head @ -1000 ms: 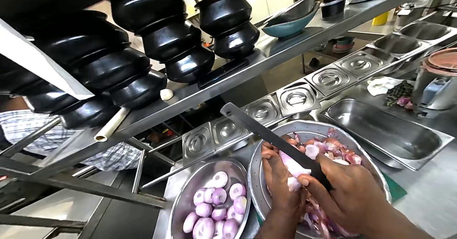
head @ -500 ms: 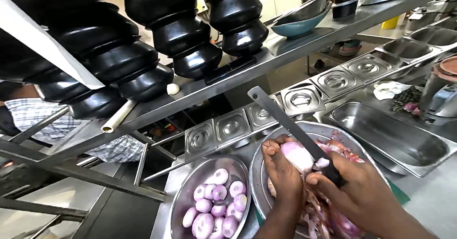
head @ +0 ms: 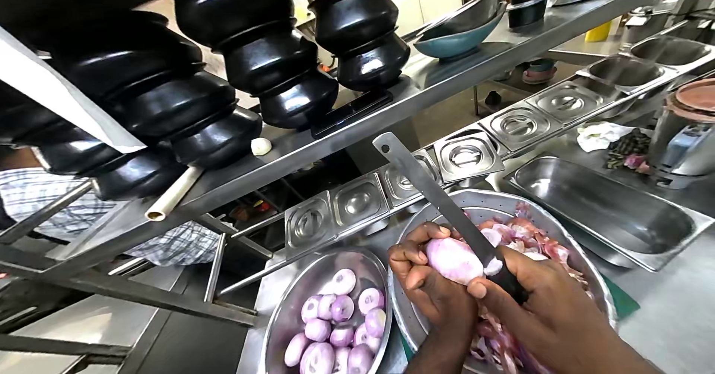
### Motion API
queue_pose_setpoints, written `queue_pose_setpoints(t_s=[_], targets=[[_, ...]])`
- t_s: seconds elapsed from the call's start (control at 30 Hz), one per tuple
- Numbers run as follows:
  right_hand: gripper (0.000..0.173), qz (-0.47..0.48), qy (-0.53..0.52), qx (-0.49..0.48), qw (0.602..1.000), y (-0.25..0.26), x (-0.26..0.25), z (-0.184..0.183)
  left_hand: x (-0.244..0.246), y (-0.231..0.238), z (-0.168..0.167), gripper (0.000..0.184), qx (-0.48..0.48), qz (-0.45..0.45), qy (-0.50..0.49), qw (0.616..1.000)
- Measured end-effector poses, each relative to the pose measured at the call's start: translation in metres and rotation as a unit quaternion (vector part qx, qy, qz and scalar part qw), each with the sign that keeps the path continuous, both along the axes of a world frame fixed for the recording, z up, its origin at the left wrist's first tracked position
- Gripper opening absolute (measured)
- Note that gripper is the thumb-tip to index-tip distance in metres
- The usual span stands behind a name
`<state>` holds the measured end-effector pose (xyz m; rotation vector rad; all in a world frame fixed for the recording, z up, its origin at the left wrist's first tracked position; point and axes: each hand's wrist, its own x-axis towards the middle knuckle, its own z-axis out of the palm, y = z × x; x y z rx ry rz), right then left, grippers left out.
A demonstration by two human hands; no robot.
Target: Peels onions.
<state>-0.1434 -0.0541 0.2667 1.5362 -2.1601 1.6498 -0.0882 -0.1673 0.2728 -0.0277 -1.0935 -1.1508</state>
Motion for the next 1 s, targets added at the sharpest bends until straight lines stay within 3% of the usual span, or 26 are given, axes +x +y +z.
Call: queue_pose_setpoints(t_s=[0.23, 0.43, 0.57, 0.73, 0.83, 1.0], targets=[[0.054, 0.011, -0.024, -0.013, 1.000, 0.000, 0.006, -0.002, -0.001, 0.001, 0.003, 0.027, -0.009, 0.005, 0.011, 1.000], [0.059, -0.069, 0.092, -0.032, 0.993, -0.002, 0.008, -0.004, 0.001, 0.007, 0.001, 0.031, 0.041, 0.000, -0.037, 0.998], [0.060, -0.166, 0.230, -0.018, 0.959, -0.002, 0.011, 0.000, 0.000, 0.009, -0.002, 0.034, 0.063, -0.012, -0.055, 0.996], [0.055, -0.127, 0.333, -0.023, 0.934, 0.002, 0.011, -0.005, -0.007, -0.003, -0.010, 0.031, 0.079, -0.094, -0.053, 0.991], [0.060, -0.090, 0.274, -0.010, 0.957, 0.006, 0.005, -0.015, -0.006, -0.008, -0.009, 0.029, 0.109, -0.114, -0.092, 0.983], [0.068, -0.119, 0.197, 0.003, 0.973, 0.010, -0.016, -0.011, -0.003, -0.003, -0.006, 0.032, 0.144, -0.085, -0.130, 0.977]])
